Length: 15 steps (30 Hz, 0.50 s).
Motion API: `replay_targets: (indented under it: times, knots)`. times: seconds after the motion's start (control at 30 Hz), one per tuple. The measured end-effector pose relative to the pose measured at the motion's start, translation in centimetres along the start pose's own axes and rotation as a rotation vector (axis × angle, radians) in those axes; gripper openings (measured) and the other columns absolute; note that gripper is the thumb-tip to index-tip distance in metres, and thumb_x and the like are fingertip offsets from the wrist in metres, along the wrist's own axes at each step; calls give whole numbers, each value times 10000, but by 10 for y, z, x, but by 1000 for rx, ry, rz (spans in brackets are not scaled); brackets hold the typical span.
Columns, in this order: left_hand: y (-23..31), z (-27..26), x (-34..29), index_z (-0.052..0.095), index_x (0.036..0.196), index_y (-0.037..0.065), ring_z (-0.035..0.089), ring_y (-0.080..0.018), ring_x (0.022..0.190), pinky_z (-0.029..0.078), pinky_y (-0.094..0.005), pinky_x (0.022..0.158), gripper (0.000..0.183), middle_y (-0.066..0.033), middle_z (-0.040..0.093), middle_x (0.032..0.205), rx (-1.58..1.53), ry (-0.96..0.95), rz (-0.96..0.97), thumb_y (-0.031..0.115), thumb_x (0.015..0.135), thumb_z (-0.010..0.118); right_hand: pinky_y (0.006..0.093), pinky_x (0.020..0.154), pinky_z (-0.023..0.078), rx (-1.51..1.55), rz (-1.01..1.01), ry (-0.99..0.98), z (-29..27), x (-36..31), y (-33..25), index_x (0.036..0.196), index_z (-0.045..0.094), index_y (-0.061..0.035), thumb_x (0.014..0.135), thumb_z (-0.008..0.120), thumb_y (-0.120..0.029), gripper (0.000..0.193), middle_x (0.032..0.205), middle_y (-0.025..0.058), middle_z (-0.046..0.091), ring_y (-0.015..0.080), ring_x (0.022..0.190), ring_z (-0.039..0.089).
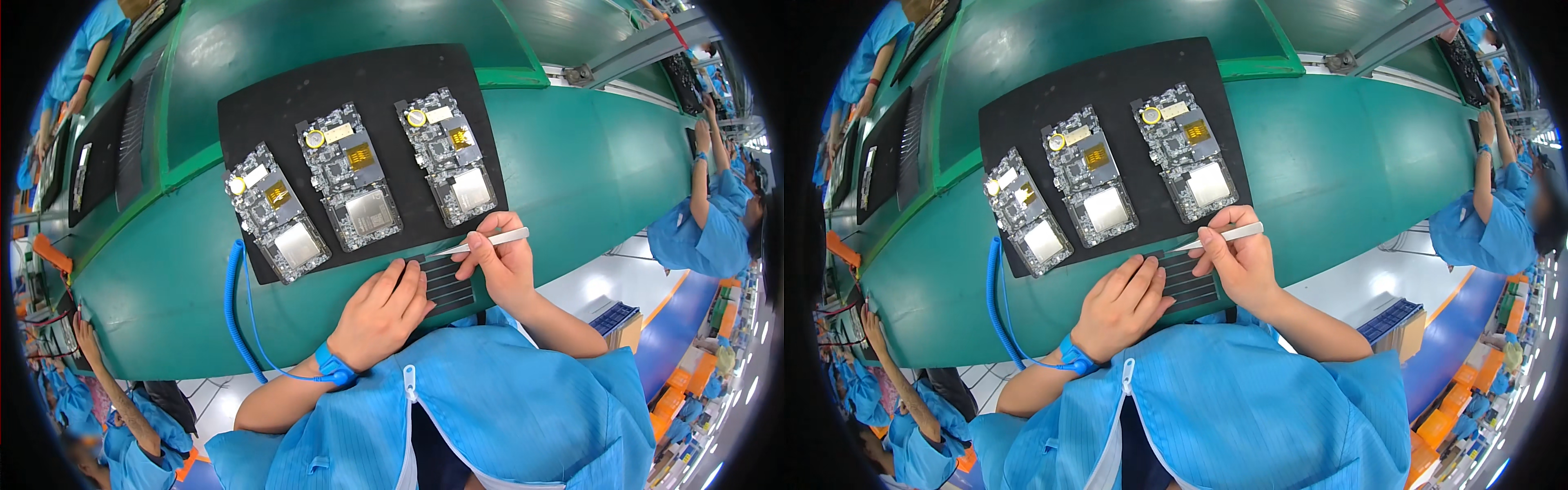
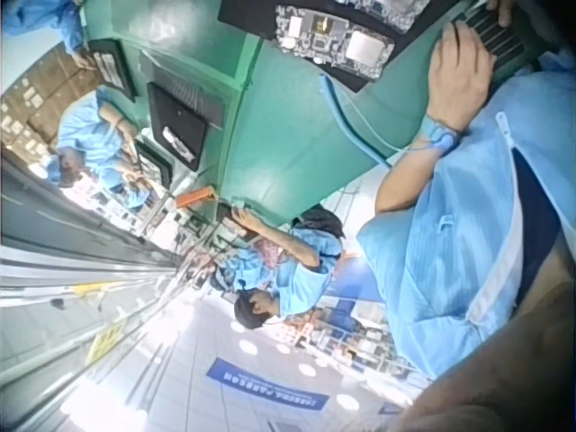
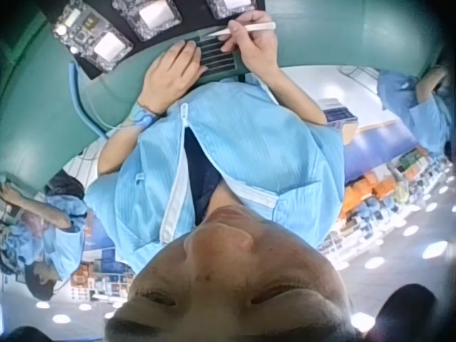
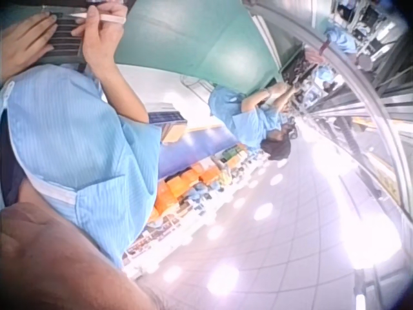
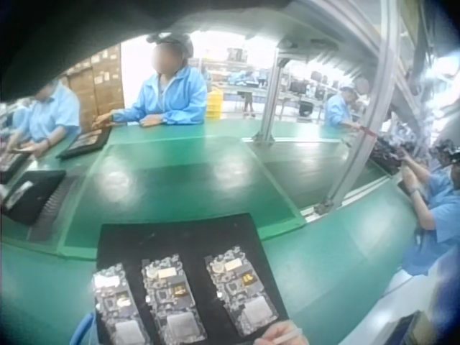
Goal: The person uses tweezers to pick up small rectangular components from a sheet and places them onto specific areas of circuit boards. The person repeats this process for multiple boards, handling the components with precision and occasionally adjusting their position on the board.
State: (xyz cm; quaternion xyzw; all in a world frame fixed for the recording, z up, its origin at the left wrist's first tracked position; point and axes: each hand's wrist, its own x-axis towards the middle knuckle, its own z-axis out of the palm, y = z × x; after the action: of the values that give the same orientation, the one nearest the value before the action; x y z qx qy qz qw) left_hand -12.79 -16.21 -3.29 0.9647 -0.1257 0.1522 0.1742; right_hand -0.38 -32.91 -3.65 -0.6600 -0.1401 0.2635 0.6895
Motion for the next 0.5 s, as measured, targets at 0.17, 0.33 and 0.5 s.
replay_targets:
  times: [0.17, 0.33, 0.5]
  knots:
    - [0, 1, 0, 633, 1011, 15, 577, -255, 1022, 502, -335, 829, 369, -121, 603, 1094, 0, 12, 9, 238, 730, 718, 223, 513, 507, 2, -26, -17, 1, 1, 3, 1017, 370, -13, 945, 510, -103, 182, 748, 108, 618, 111, 555, 603]
    - [-5, -2, -1, 624, 1008, -8, 577, -271, 1014, 505, -352, 829, 366, -135, 599, 1069, -108, 24, -1, 191, 717, 724, 224, 484, 491, 159, -164, -13, 5, 9, -10, 1041, 354, -19, 949, 468, -64, 153, 750, 134, 615, 126, 529, 593]
    - [-26, -24, 4, 608, 1059, -26, 557, -318, 1021, 486, -386, 842, 367, -149, 576, 1088, -66, 178, -187, 103, 729, 701, 220, 478, 480, 228, -119, -92, 38, 57, -31, 1054, 364, -46, 957, 471, -104, 155, 756, 136, 616, 124, 529, 591]
